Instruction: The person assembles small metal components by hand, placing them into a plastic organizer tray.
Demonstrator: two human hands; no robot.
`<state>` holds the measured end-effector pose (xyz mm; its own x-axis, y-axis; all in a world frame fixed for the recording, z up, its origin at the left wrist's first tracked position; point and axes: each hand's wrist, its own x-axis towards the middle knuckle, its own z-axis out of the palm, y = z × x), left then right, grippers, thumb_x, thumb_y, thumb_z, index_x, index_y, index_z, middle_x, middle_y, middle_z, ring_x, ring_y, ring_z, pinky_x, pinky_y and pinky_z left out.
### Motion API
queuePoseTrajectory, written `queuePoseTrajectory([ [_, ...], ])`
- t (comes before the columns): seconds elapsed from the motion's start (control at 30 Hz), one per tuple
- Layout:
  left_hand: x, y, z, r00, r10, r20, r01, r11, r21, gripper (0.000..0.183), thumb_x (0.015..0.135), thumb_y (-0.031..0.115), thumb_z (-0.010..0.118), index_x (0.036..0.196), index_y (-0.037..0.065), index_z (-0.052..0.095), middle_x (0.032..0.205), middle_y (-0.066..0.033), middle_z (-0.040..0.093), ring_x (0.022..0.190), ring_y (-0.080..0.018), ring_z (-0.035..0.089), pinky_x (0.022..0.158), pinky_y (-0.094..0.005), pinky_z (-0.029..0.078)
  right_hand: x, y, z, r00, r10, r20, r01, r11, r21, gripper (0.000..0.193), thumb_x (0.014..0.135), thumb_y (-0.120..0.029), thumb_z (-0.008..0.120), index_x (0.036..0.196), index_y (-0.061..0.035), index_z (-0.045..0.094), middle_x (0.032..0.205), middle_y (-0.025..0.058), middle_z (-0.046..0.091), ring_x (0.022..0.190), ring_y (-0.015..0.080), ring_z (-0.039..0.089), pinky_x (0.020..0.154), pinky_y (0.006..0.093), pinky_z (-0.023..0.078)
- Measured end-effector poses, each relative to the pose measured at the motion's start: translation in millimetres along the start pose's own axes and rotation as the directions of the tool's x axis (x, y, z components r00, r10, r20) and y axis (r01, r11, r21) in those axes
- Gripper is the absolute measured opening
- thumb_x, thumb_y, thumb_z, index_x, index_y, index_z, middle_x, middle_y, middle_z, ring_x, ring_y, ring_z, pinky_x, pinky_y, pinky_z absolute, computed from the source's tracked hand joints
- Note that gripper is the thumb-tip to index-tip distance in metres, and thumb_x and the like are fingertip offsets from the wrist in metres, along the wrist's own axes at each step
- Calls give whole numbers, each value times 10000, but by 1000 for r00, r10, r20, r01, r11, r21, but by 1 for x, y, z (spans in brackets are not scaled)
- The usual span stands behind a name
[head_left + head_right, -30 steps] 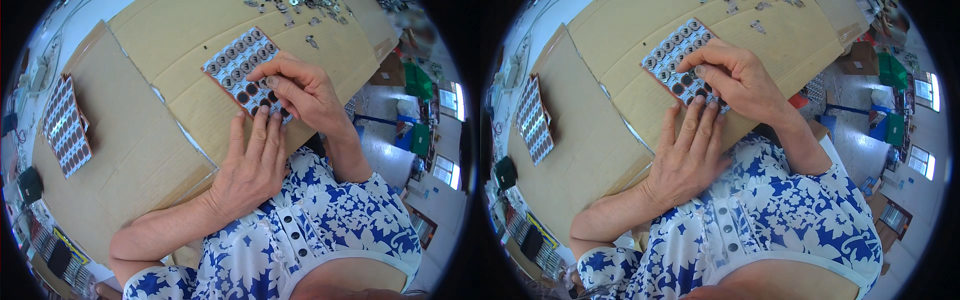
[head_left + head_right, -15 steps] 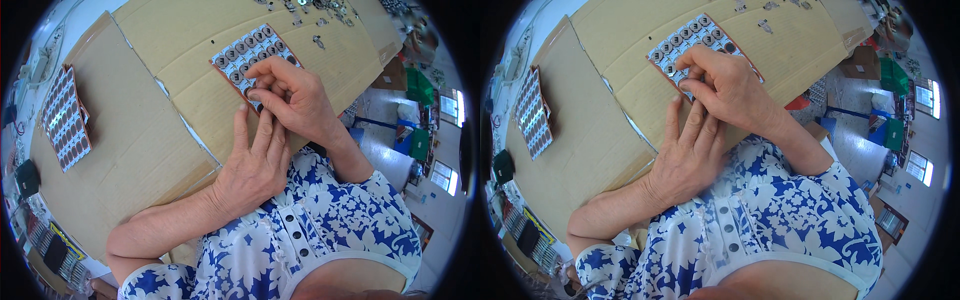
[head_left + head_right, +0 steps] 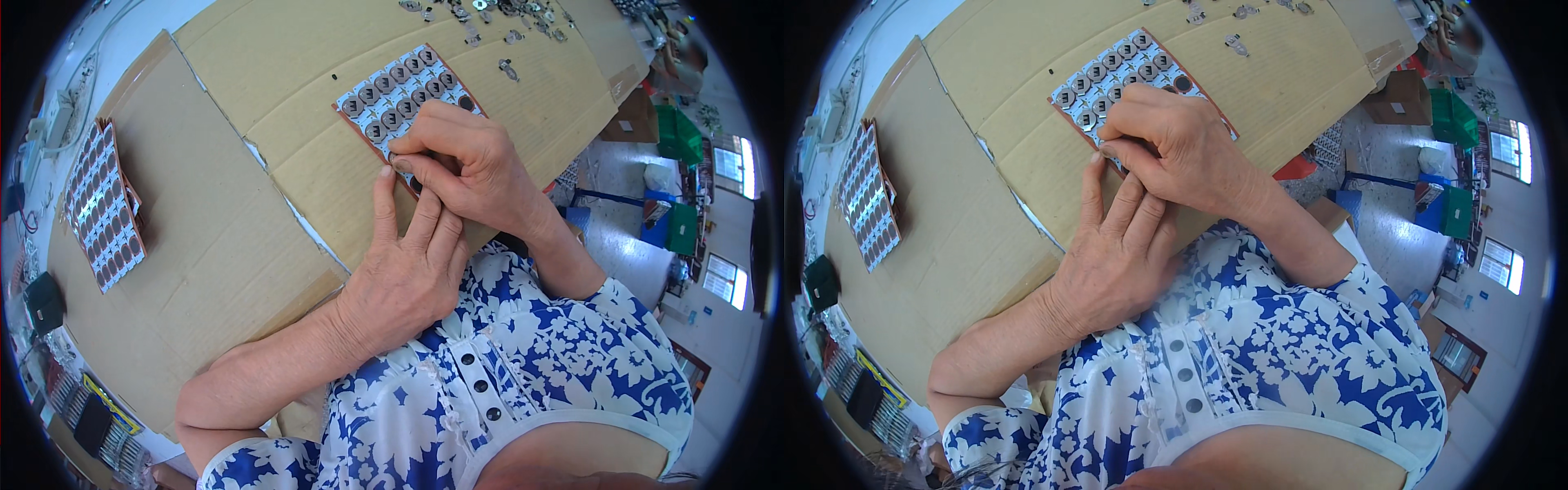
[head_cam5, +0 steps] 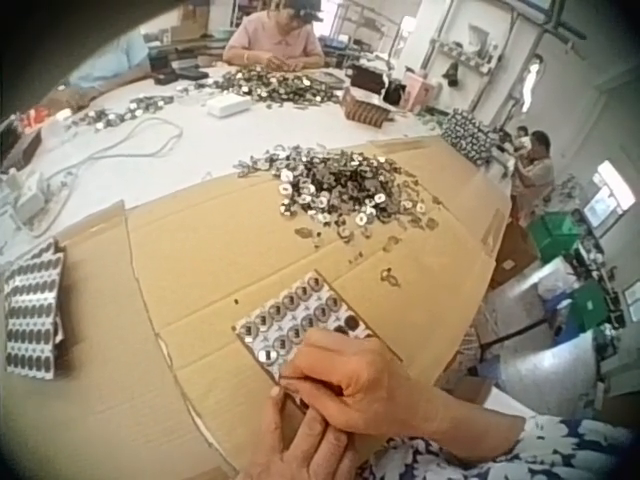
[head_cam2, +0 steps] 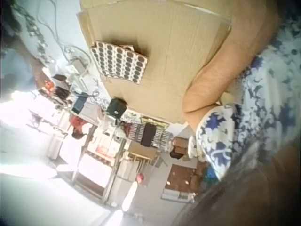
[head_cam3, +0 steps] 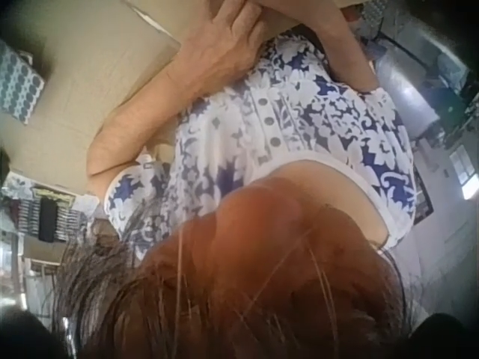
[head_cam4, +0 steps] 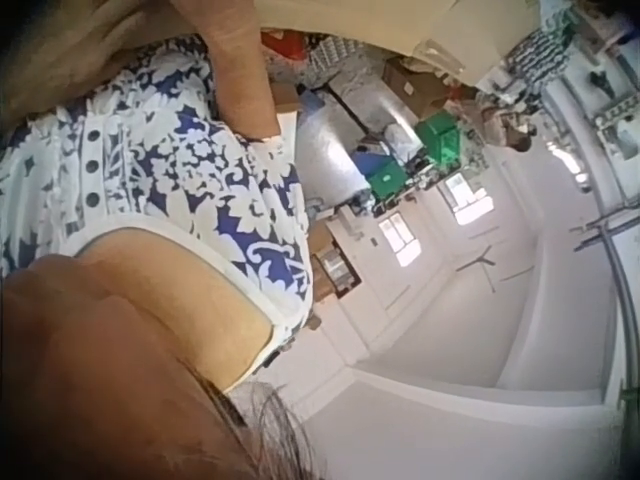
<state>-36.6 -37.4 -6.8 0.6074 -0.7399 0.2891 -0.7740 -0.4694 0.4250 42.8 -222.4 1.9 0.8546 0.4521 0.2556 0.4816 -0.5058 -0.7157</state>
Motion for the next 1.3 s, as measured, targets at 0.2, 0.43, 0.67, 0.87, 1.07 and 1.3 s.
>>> queuePoseTrajectory([
  [0.2,1,1,-5,998,19,59,-20,1000,16,396,941,221,645,1187,-66,763,1436,-329,621,1533,-506,503,1180,-901,319,-7,0,-11,995,-57,86,67,991,-119,235,924,67,794,1152,10,781,922,115,689,814,257,681,709,369,544],
  [0.43,3,4,-6,998,-24,53,22,999,26,348,978,188,655,1188,-78,733,1496,-320,610,1541,-452,512,1215,-893,285,-25,51,-62,881,163,-445,-273,942,-195,155,971,-47,802,1125,-26,790,1000,117,715,838,263,745,759,380,578],
  [0.67,0,1,-7,992,-45,122,39,998,48,772,802,276,865,1430,-113,642,1610,-281,552,1601,-411,471,1284,-828,232,-28,92,-88,951,-34,-308,-113,886,-449,109,1007,-90,785,1071,-10,748,960,70,726,808,202,742,751,350,570],
  [0.87,0,1,-4,994,-44,97,38,998,57,782,793,283,879,1429,-106,644,1610,-267,556,1602,-406,470,1287,-826,233,-33,59,-82,898,389,-207,-356,917,181,79,1026,-55,740,1091,-11,728,918,31,705,734,125,626,701,287,515],
  [1.07,1,3,-4,994,-42,101,37,998,52,787,797,286,881,1437,-104,641,1608,-271,556,1602,-405,470,1291,-823,231,-16,85,-83,902,87,-423,-213,942,-259,109,1001,-121,791,1063,-32,778,902,45,731,689,123,643,679,294,531],
  [1.3,2,4,-6,992,-48,117,42,998,50,787,805,288,882,1443,-104,638,1606,-272,561,1598,-406,473,1289,-820,234,-1,111,-87,863,308,-402,-401,900,-172,165,959,-171,833,1044,-35,800,896,66,785,739,97,706,719,288,565],
])
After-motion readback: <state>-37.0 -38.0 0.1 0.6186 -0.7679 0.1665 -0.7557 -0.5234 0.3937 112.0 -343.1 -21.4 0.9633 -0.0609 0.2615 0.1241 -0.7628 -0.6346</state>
